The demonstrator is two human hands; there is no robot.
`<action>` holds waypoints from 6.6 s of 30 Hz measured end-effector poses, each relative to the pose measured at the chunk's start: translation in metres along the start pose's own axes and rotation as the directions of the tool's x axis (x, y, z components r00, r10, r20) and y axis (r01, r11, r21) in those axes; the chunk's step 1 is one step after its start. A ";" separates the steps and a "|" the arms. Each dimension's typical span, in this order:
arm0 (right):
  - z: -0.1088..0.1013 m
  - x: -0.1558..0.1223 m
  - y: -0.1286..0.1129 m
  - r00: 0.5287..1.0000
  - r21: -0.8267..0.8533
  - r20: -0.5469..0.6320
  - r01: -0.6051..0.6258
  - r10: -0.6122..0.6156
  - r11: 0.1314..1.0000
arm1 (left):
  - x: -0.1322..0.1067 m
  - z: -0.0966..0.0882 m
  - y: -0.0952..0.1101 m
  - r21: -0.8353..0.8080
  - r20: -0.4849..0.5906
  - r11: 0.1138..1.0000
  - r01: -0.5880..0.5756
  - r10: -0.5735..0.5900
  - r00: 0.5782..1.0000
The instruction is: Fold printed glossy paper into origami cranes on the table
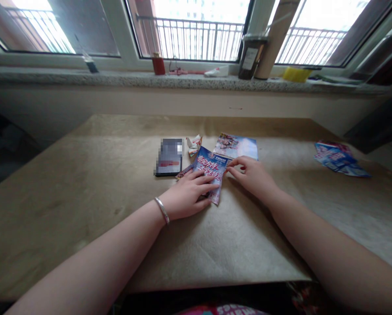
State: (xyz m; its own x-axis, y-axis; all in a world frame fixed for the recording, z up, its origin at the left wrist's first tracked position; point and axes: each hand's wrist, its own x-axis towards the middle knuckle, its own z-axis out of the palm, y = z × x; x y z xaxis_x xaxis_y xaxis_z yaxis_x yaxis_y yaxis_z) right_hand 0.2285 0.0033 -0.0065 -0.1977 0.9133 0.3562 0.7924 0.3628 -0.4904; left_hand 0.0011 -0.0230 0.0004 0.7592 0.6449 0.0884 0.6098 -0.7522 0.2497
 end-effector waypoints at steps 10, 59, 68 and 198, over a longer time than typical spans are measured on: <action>-0.002 -0.004 -0.006 0.993 0.031 -0.082 0.091 -0.088 0.995 | -0.001 0.004 -0.001 0.035 0.028 0.999 0.016 -0.017 0.999; -0.002 -0.009 -0.025 0.999 0.226 -0.028 0.028 -0.022 0.974 | 0.001 0.004 -0.002 0.063 -0.030 0.978 0.200 -0.198 0.980; 0.003 -0.009 -0.020 0.998 0.345 0.062 -0.020 -0.002 0.938 | -0.001 0.007 -0.004 -0.072 -0.106 0.983 0.168 -0.175 0.979; -0.016 -0.017 -0.036 0.834 0.077 -0.280 0.513 -0.475 0.855 | 0.004 -0.008 0.004 -0.065 -0.711 0.996 -0.067 0.000 0.703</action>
State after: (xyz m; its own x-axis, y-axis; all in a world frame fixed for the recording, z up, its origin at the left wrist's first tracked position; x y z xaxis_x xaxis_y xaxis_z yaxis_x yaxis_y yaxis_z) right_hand 0.2131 -0.0280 0.0179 -0.3793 0.5377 0.7530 0.5316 0.7927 -0.2982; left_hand 0.0048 -0.0221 0.0099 0.3720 0.5494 0.7482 0.5416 -0.7831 0.3058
